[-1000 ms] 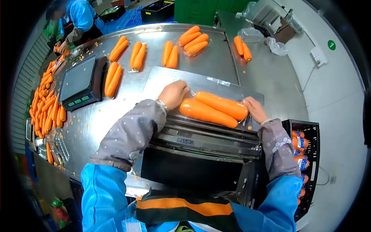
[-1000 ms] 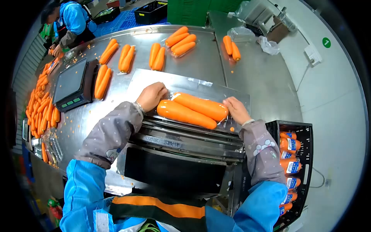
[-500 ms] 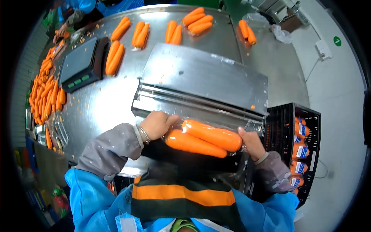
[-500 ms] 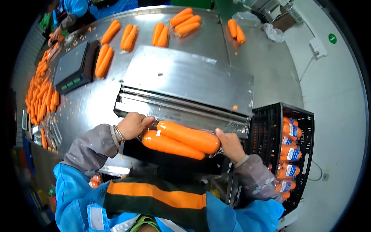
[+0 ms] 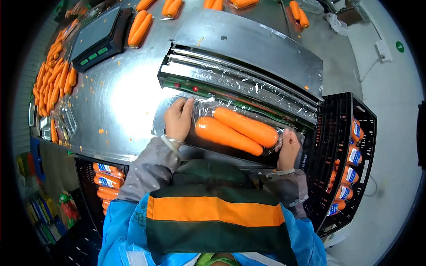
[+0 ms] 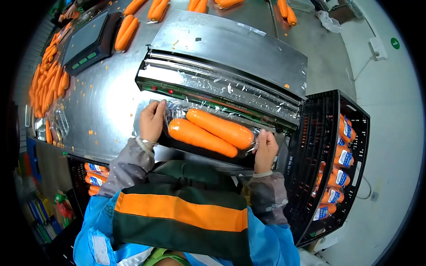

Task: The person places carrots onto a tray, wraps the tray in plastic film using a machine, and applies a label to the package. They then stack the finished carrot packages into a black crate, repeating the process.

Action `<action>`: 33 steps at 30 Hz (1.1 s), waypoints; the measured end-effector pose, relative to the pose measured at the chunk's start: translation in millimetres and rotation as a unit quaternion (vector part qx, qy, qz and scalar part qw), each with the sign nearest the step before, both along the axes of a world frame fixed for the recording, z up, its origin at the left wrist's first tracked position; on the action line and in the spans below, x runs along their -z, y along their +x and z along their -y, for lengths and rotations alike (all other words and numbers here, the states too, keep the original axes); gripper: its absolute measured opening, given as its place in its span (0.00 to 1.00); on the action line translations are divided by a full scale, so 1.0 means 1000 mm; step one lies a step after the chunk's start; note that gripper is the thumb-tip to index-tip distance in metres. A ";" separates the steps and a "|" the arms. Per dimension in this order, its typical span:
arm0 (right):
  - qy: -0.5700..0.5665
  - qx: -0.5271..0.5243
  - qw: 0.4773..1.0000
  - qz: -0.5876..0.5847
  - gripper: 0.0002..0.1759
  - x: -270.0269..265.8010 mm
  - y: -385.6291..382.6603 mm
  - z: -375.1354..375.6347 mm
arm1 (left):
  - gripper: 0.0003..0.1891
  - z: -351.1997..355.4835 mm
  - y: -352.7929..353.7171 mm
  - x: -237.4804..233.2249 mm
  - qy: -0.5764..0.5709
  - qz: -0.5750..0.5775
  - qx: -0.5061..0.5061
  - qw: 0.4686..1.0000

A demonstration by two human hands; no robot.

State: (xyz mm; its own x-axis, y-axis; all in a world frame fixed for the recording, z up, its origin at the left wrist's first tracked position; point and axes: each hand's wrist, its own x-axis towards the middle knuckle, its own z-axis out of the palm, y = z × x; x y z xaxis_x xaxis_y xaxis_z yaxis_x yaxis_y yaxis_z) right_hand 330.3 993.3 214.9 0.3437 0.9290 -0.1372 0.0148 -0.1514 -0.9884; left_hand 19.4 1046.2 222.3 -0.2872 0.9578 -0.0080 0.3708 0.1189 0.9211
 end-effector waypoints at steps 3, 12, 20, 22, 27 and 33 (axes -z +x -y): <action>-0.067 0.081 0.980 -0.167 0.16 -0.019 -0.019 0.011 | 0.16 0.005 0.001 0.018 0.066 -0.018 -0.038 0.997; 0.115 -0.068 0.821 0.555 0.11 -0.001 -0.003 -0.004 | 0.13 0.016 -0.011 -0.006 0.182 -0.422 0.051 0.887; -0.051 -0.407 0.707 -0.576 0.21 0.005 -0.044 0.016 | 0.19 0.047 -0.009 -0.046 -0.014 0.507 0.446 0.737; -0.194 -0.574 0.644 -0.468 0.18 -0.021 -0.059 -0.002 | 0.22 0.071 -0.003 -0.053 -0.043 0.581 0.481 0.654; -0.422 -0.535 0.715 -0.158 0.31 -0.107 -0.139 -0.017 | 0.28 0.122 -0.025 -0.042 -0.075 0.704 0.326 0.626; -0.157 -0.747 0.646 -0.036 0.45 -0.085 -0.193 -0.027 | 0.37 0.201 -0.065 -0.025 -0.009 0.884 0.033 0.466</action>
State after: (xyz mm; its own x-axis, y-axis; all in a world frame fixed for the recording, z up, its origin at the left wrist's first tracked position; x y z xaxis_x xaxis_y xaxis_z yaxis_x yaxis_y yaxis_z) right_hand 136.9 1020.1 299.8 -0.9205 0.1403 -0.3648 0.3315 -0.2138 -0.9189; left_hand -46.1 845.4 247.2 0.2130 0.9595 -0.1842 -0.9626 0.1739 -0.2077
